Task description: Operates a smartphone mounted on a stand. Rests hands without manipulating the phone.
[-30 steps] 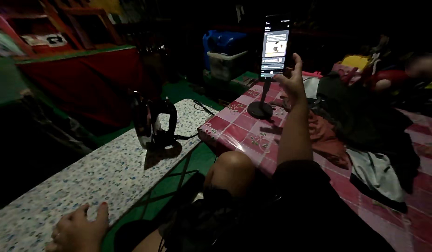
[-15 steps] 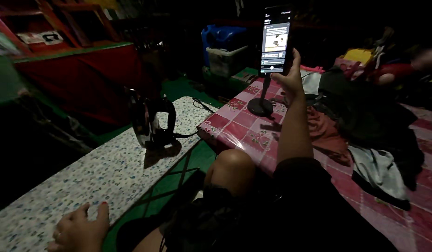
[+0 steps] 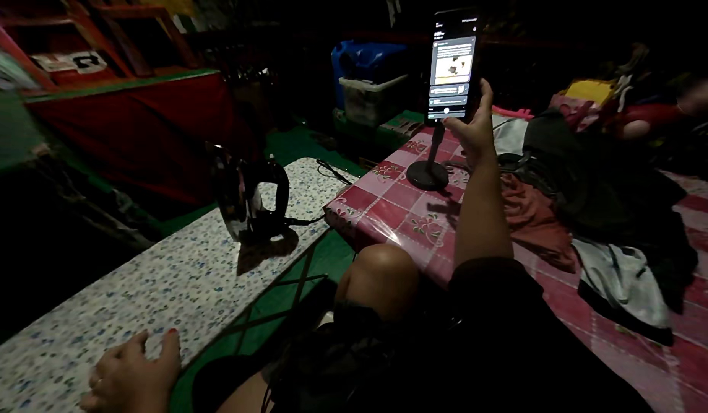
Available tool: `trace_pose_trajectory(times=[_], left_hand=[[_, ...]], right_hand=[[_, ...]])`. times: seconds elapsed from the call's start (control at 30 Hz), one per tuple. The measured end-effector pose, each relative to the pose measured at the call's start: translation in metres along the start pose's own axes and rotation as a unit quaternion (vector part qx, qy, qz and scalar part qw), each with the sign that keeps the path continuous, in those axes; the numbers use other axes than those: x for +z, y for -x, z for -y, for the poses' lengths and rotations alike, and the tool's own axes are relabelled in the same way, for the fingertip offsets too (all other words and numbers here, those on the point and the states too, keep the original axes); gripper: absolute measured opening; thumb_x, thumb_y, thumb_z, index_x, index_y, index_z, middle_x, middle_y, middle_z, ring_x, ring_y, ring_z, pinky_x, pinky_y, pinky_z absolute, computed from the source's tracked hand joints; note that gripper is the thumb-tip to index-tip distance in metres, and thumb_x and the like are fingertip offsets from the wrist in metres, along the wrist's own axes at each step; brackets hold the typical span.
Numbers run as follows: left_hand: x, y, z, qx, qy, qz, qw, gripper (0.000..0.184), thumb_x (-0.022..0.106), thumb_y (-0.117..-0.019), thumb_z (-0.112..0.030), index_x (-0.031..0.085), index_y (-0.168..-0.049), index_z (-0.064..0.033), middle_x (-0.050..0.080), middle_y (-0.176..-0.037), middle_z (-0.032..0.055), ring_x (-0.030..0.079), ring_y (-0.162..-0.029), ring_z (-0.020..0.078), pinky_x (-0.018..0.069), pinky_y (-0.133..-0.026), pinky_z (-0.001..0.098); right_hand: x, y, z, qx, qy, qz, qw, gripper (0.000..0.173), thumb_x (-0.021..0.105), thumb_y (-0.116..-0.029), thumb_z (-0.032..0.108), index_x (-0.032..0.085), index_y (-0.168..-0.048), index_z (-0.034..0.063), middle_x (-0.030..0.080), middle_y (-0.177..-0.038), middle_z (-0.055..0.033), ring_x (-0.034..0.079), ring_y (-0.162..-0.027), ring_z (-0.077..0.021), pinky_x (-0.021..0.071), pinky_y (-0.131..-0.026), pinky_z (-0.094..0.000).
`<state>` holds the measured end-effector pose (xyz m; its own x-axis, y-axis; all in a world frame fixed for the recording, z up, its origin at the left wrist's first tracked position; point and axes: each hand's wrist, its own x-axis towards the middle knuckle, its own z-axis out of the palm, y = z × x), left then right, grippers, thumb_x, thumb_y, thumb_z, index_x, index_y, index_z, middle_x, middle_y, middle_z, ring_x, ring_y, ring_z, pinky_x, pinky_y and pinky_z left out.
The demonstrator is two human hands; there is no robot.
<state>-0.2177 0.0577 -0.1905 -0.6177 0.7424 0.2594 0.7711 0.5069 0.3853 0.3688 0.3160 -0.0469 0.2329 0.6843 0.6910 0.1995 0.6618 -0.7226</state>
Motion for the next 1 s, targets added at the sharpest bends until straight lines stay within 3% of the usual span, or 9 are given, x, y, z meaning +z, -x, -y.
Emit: trace_pose_trajectory(times=[0.37,0.43,0.7,0.8,1.0], left_hand=[[-0.0012,-0.0006,-0.0006,-0.003,0.006,-0.001,1.000,0.057,0.055,-0.1006,-0.046,0.060,-0.137,-0.0015,0.047,-0.147,0.0327,0.041,-0.139,0.0539,0.0283,-0.109,0.0738],[-0.0014,0.0002,-0.0013,-0.008,0.006,0.001,1.000,0.058,0.055,-0.1006,-0.047,0.059,-0.138,-0.0021,0.045,-0.149,0.0329,0.039,-0.140,0.0546,0.0275,-0.109,0.0742],[-0.0035,0.0015,-0.0046,-0.012,0.001,0.006,1.000,0.057,0.055,-0.1011,-0.046,0.059,-0.138,-0.0027,0.045,-0.149,0.0323,0.039,-0.140,0.0549,0.0274,-0.109,0.0745],[-0.0011,-0.0002,-0.0021,-0.009,0.000,-0.001,1.000,0.056,0.055,-0.1007,-0.045,0.061,-0.136,-0.0021,0.048,-0.147,0.0317,0.041,-0.138,0.0538,0.0293,-0.108,0.0738],[-0.0017,-0.0008,-0.0030,-0.014,-0.003,0.005,1.000,0.057,0.055,-0.1006,-0.046,0.059,-0.137,-0.0024,0.046,-0.149,0.0327,0.039,-0.140,0.0547,0.0271,-0.109,0.0738]], right_hand=[[-0.0010,0.0007,0.0021,0.010,0.020,0.002,1.000,0.100,0.073,-0.0797,0.000,0.013,-0.160,-0.0030,0.037,-0.157,-0.0249,0.053,-0.135,-0.0229,0.0526,-0.103,-0.0318],[-0.0008,0.0018,0.0047,0.021,0.032,0.000,0.999,0.100,0.074,-0.0810,0.000,0.013,-0.161,-0.0018,0.035,-0.159,-0.0249,0.053,-0.134,-0.0235,0.0537,-0.101,-0.0319],[0.0014,0.0010,0.0063,0.026,0.024,-0.007,0.999,0.099,0.073,-0.0814,0.004,0.014,-0.160,-0.0018,0.038,-0.157,-0.0246,0.055,-0.131,-0.0216,0.0544,-0.099,-0.0308],[0.0025,0.0003,0.0047,0.020,0.033,-0.017,0.999,0.098,0.072,-0.0804,0.004,0.015,-0.159,-0.0041,0.036,-0.157,-0.0252,0.052,-0.134,-0.0216,0.0512,-0.103,-0.0293],[0.0036,0.0019,0.0082,0.035,0.035,-0.024,0.998,0.095,0.070,-0.0821,0.002,0.016,-0.160,-0.0020,0.038,-0.157,-0.0242,0.054,-0.132,-0.0217,0.0532,-0.099,-0.0307]])
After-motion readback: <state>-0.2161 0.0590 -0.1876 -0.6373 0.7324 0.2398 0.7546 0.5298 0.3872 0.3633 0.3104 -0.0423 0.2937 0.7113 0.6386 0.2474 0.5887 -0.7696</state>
